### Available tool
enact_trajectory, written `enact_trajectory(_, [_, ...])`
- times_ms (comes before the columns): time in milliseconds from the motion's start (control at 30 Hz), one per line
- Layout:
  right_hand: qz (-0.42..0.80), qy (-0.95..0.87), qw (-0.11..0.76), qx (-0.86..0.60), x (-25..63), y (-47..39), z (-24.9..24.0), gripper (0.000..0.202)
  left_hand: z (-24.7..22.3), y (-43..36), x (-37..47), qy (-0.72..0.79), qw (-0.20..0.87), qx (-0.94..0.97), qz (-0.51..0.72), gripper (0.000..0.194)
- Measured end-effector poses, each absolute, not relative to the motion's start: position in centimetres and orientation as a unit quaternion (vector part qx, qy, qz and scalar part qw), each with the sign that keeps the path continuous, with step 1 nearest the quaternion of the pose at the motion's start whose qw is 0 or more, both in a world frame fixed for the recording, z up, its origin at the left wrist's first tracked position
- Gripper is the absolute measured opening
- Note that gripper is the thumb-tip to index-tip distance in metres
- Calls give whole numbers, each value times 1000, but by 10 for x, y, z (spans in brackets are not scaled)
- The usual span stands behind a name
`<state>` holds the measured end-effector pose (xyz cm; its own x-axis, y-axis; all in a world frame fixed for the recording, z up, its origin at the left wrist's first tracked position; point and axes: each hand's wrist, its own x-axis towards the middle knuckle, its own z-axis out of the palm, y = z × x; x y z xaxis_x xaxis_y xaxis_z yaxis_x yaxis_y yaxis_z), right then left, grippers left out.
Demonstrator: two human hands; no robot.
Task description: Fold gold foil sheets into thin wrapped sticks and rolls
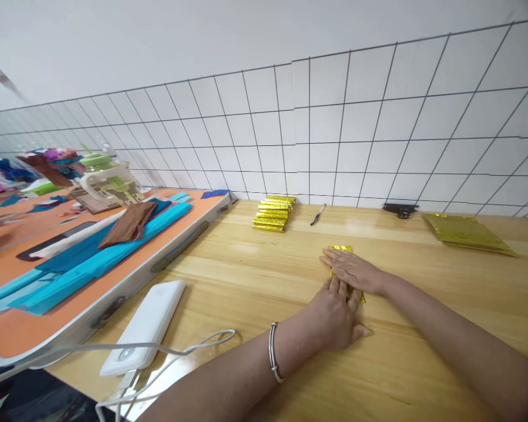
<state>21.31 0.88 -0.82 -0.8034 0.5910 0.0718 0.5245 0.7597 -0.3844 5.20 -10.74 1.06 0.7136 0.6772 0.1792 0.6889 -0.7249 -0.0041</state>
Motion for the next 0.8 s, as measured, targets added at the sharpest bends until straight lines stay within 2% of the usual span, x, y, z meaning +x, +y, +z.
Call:
enact_trajectory(233, [115, -931, 83, -336, 209, 38, -17, 56, 14, -111, 55, -386, -20, -922, -36, 81])
enact_trajectory(533, [86, -931, 81, -346, 207, 35, -19, 61, 17, -124, 49, -322, -74, -942, -55, 79])
enact_trajectory(800, [68, -931, 61, -352, 206, 32, -16, 61, 29, -124, 46, -322, -97, -941, -38, 81])
